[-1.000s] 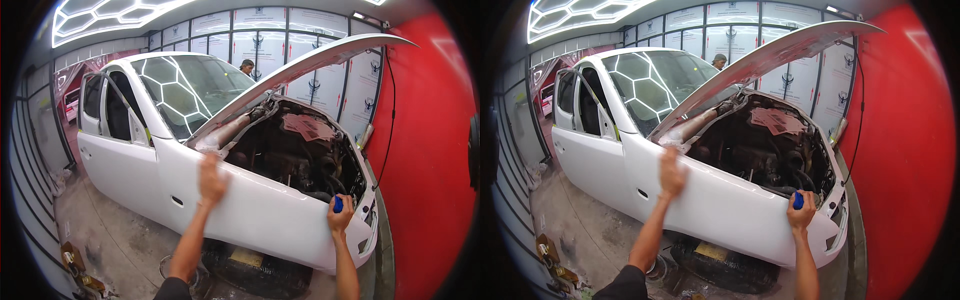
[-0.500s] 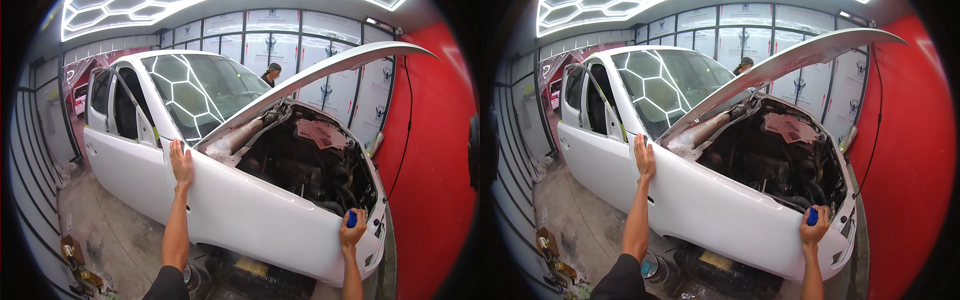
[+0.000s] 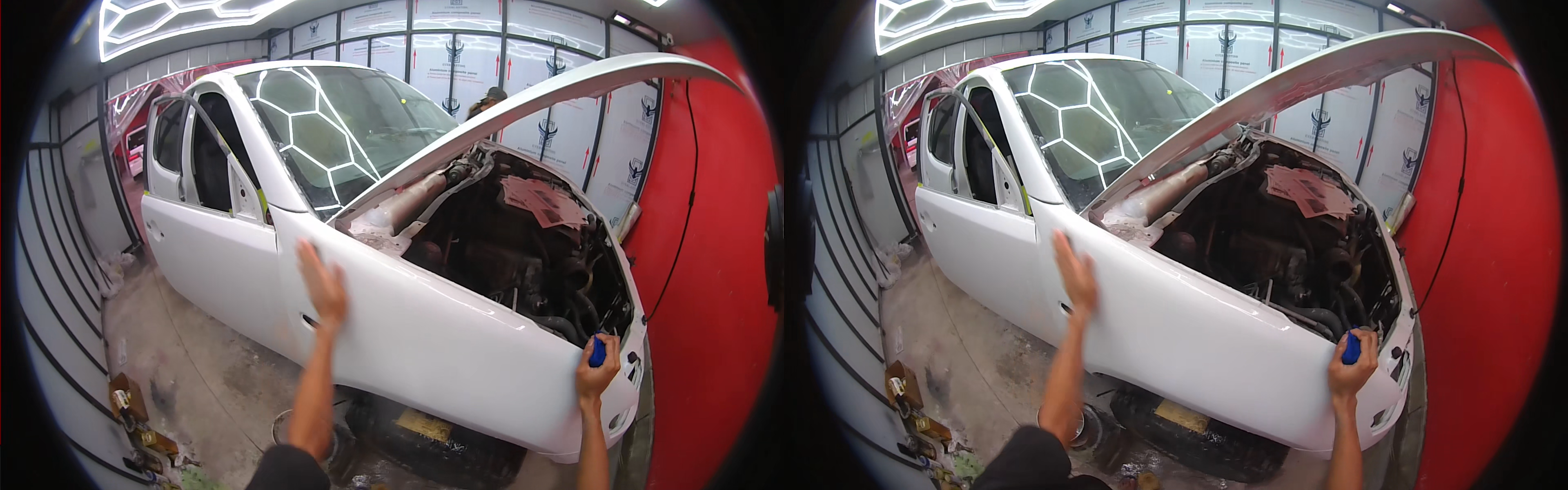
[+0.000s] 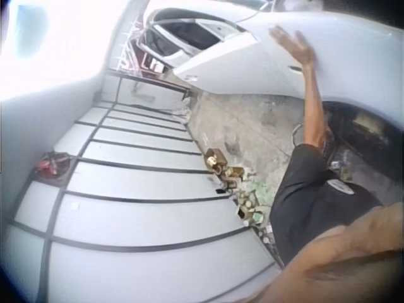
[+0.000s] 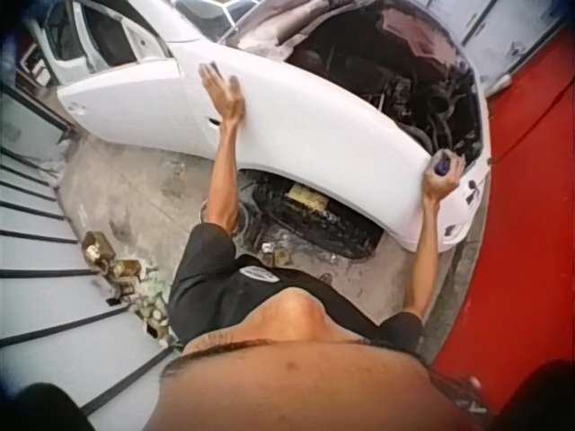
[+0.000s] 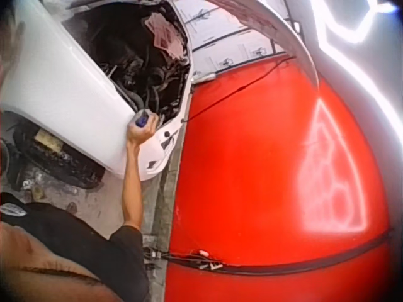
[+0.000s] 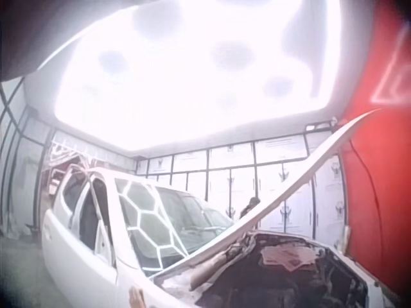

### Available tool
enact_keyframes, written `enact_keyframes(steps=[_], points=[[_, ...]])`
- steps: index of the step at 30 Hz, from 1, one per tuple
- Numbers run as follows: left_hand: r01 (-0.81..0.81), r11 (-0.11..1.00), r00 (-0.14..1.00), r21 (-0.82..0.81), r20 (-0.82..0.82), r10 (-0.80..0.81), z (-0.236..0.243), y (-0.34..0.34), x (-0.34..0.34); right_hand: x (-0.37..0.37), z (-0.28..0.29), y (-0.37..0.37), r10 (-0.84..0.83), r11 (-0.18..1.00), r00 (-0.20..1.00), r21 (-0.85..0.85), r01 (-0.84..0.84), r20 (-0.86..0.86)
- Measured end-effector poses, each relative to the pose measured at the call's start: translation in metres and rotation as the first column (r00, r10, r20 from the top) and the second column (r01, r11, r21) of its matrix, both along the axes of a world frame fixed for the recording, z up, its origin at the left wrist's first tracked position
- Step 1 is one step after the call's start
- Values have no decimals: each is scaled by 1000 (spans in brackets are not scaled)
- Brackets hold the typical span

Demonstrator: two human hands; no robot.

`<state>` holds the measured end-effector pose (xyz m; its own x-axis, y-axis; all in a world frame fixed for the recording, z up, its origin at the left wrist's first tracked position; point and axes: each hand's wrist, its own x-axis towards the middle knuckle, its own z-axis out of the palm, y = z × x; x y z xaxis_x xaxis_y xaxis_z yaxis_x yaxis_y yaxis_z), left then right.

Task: The person sands the car fender with a sanding block and wipes down the surface with a cloth.

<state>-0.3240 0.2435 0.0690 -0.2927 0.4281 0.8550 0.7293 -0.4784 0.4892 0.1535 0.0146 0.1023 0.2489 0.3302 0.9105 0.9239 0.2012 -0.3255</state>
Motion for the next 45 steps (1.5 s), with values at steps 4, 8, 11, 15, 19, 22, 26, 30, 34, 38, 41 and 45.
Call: enact_keyframes(steps=[4,8,11,15,19,22,26,30,34,38,41,45], points=[[243,969,930,-48,-272,-247,-65,-98,95,3,2,-4,-17,1000,999,-25,18,34],[23,997,978,-79,209,-6,-13,0,-30,-3,6,0,1,1000,1000,17,-1,-16],[-54,976,961,-212,255,108,-40,-10,-11,-11,-1,10,-32,999,999,-14,32,-12],[175,977,984,-121,-19,-179,-95,-125,130,1,3,2,-56,998,998,-8,56,-14],[119,976,981,-184,-133,-144,-96,-113,101,7,3,-1,-21,1000,1000,10,21,11],[29,971,915,-236,398,69,-97,-71,21,-20,-2,9,-34,999,999,-9,34,-27],[85,985,993,-153,94,-71,-135,-150,131,-6,-4,3,-30,999,999,-21,29,-20],[243,966,966,-92,117,-232,-150,-148,159,29,1,-18,-93,995,996,-28,93,12],[24,955,641,-294,738,211,-256,-43,-100,-29,-13,21,37,999,999,-4,-37,-29],[43,967,865,-251,493,89,-221,-96,77,2,-3,4,-87,996,995,1,87,50],[161,985,978,-69,-125,-169,-147,-169,136,4,4,-3,-46,999,999,-3,46,22],[44,971,938,-235,344,41,-158,-70,25,-1,-1,2,-62,998,998,20,62,-14]])
